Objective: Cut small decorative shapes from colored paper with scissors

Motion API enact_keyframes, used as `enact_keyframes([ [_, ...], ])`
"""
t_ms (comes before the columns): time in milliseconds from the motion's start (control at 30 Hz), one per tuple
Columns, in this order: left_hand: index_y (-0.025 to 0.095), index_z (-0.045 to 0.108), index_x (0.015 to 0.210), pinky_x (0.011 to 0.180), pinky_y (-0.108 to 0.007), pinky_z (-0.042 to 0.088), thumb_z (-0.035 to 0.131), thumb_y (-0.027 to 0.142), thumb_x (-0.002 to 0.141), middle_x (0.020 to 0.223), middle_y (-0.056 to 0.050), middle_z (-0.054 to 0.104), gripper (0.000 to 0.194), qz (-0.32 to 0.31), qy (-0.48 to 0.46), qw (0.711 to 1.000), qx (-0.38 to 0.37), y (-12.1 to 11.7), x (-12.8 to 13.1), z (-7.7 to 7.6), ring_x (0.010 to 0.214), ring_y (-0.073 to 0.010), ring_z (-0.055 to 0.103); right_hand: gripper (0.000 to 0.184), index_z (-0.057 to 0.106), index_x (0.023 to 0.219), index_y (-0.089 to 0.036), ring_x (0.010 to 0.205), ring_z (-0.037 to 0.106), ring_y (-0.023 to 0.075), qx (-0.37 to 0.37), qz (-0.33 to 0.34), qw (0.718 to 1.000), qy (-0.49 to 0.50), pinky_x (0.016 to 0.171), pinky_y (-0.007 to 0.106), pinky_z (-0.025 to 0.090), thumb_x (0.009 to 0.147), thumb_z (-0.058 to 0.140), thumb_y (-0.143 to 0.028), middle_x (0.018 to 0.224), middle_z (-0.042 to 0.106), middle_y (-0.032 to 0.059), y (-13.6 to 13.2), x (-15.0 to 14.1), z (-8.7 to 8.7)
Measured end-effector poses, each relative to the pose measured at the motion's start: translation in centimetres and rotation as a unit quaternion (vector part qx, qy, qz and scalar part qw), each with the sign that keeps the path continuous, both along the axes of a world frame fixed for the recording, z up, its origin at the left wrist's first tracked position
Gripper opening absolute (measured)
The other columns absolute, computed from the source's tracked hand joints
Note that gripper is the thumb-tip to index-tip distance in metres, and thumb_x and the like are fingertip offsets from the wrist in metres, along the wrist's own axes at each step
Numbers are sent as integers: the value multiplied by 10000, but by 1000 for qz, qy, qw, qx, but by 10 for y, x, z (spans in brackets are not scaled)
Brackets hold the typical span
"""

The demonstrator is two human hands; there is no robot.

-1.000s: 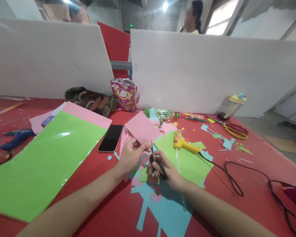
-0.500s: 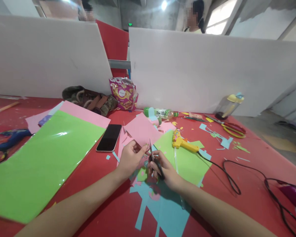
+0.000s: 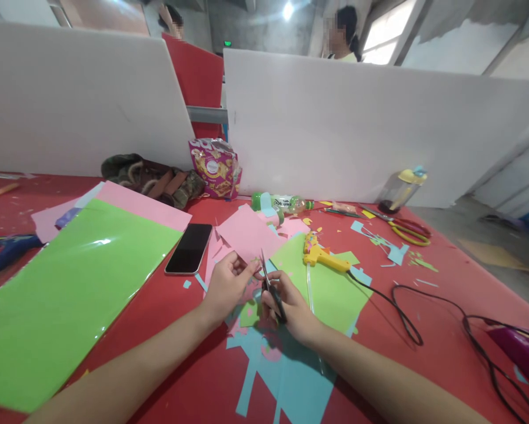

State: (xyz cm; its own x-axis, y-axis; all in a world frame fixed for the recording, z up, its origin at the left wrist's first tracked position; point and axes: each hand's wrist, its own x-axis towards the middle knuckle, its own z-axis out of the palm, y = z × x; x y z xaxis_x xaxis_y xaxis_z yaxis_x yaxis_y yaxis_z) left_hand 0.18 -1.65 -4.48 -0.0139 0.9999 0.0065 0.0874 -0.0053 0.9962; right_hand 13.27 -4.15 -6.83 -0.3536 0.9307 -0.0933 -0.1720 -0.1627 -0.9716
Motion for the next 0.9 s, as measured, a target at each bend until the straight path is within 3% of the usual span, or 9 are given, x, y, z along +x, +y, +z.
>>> enact_keyframes([
  [367, 142, 529, 703, 489, -205, 425, 611, 279, 645, 556, 1, 608, 170, -47, -4, 999, 6, 11, -10, -2, 541, -134, 592, 231, 406, 830, -230, 313, 384, 30, 3, 1, 1000, 17, 283, 129, 322, 704, 577, -321, 509, 443, -108, 0, -1, -3],
  [667, 129, 546, 801, 547, -229, 470, 632, 257, 624, 674, -29, 643, 234, -98, -7, 995, 8, 17, -17, 5, 577, -141, 607, 249, 417, 830, -223, 306, 402, 21, -8, -3, 1000, 7, 259, 123, 329, 683, 595, -318, 553, 454, -101, 1, -1, -3],
  [900, 141, 528, 844, 561, -236, 474, 588, 219, 665, 629, -14, 625, 204, -141, 21, 990, 9, 21, -24, 10, 587, -143, 608, 292, 416, 825, -214, 300, 417, 26, -16, 1, 1000, -2, 252, 121, 339, 655, 617, -340, 527, 454, -107, 2, -1, -1],
])
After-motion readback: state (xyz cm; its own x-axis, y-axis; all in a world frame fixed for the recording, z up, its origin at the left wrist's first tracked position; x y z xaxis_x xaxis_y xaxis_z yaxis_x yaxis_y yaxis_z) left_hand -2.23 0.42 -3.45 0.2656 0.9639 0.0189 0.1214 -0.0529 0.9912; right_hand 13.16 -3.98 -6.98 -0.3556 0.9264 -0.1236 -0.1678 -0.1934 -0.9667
